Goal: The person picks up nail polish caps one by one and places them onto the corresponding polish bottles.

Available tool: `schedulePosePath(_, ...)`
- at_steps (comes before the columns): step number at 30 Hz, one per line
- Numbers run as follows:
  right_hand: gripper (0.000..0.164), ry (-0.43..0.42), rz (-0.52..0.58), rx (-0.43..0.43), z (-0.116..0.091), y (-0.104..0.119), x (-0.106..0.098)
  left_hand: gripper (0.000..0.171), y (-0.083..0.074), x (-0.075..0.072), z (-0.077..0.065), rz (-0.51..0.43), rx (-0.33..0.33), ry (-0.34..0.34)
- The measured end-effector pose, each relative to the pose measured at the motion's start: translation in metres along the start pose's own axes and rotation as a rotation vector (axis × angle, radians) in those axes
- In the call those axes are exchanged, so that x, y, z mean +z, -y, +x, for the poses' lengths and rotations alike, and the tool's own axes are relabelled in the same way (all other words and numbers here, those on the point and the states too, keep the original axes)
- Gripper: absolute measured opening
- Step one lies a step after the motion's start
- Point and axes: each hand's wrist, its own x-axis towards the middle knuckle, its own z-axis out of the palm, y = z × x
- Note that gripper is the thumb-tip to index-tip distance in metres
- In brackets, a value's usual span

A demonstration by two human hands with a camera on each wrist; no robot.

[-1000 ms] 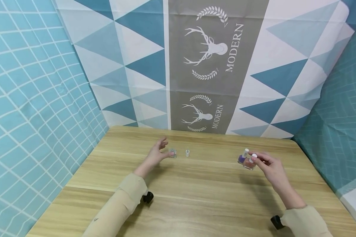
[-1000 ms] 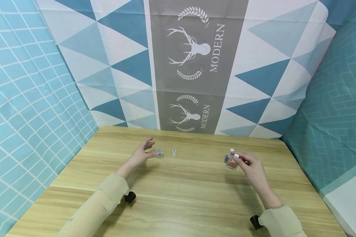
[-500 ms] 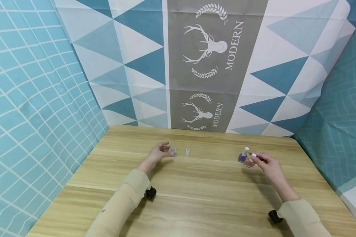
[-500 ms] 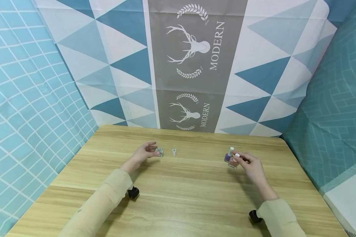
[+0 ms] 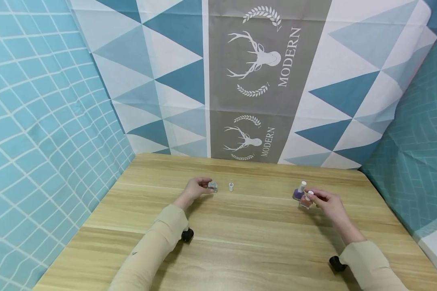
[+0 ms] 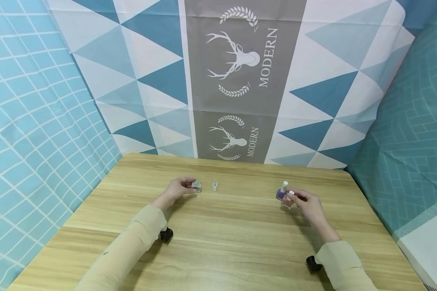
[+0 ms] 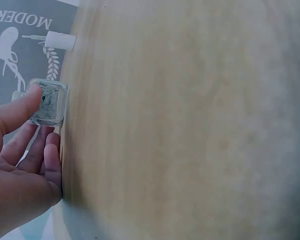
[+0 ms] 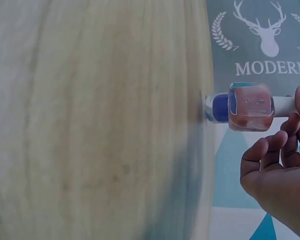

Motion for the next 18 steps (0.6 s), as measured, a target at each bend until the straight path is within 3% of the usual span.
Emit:
schedulePosePath(8,0.059,0.052,0.049,0.063,0.004,-0.009,0.000,0.042,0.000,0.002,0.004,0.031,-0.008,-0.035)
schedulePosePath(18,0.050,0.071,-0.001,0.033,0.007,-0.014,0.001,0.034,-0.001,0.005,0.000,0.000,-0.035,-0.079)
